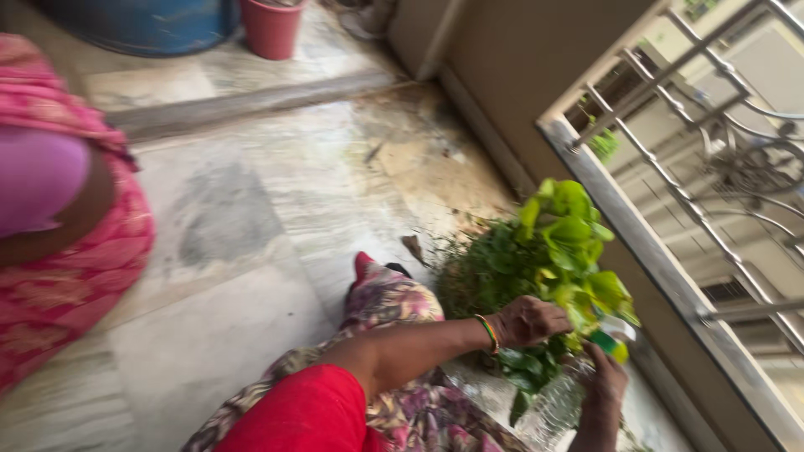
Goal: The person sits on a tiled balcony floor and repeatedly sprays water from a clear plastic spray bottle onto the leaves of a potted plant. The person occasionally adjusts the leaves with their left hand while spraying with their right hand.
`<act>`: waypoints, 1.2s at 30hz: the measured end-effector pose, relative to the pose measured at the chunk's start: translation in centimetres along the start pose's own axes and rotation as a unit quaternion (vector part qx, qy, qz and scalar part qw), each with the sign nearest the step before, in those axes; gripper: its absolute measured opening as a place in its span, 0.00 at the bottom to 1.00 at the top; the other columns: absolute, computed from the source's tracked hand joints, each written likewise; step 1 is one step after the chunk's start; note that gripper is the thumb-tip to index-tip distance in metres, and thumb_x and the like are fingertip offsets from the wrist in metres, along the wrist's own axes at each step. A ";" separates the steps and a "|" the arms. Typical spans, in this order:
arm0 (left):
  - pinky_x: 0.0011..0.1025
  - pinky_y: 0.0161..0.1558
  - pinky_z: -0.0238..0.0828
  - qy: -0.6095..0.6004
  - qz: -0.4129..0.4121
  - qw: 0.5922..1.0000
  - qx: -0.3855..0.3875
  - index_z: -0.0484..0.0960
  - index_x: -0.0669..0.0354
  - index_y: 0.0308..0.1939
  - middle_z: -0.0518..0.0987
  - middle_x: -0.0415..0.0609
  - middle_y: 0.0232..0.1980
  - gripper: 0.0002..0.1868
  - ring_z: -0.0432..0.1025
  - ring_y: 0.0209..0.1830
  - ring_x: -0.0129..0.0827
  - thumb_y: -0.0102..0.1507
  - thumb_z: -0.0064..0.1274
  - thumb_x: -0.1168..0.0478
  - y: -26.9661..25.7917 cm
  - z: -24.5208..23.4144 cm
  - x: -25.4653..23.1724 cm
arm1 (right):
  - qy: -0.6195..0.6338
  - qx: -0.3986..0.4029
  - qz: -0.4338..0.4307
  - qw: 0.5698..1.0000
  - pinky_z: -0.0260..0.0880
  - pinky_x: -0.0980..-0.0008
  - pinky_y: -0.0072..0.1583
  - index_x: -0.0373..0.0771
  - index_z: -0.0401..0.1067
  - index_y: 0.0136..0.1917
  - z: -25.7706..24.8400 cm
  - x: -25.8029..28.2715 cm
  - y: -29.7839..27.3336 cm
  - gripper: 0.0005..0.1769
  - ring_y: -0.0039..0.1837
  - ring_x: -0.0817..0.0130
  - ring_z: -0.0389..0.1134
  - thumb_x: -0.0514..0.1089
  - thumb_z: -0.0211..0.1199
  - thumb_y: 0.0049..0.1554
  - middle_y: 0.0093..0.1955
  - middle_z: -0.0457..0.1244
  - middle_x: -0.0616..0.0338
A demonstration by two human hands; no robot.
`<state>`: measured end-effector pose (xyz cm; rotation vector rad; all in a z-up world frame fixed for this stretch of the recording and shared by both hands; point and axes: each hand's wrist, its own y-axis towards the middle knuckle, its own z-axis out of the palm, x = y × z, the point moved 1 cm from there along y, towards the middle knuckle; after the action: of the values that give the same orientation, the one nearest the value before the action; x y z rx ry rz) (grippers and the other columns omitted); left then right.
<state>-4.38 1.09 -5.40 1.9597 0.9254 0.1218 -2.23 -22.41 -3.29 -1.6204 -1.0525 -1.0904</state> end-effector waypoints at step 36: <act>0.32 0.66 0.68 -0.287 -0.340 0.874 0.196 0.77 0.49 0.62 0.80 0.48 0.68 0.29 0.75 0.67 0.37 0.63 0.55 0.39 -5.9 -7.8 0.0 | 0.277 0.060 -0.042 0.958 0.73 0.59 0.41 0.33 0.72 0.56 3.9 -1.6 -16.5 0.20 0.39 0.58 0.74 0.45 0.70 0.54 0.40 0.65 0.56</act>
<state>-11.00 8.22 -5.65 1.7276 1.2203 -1.0704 -17.53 -14.97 -2.24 -1.0817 -0.7941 -1.4025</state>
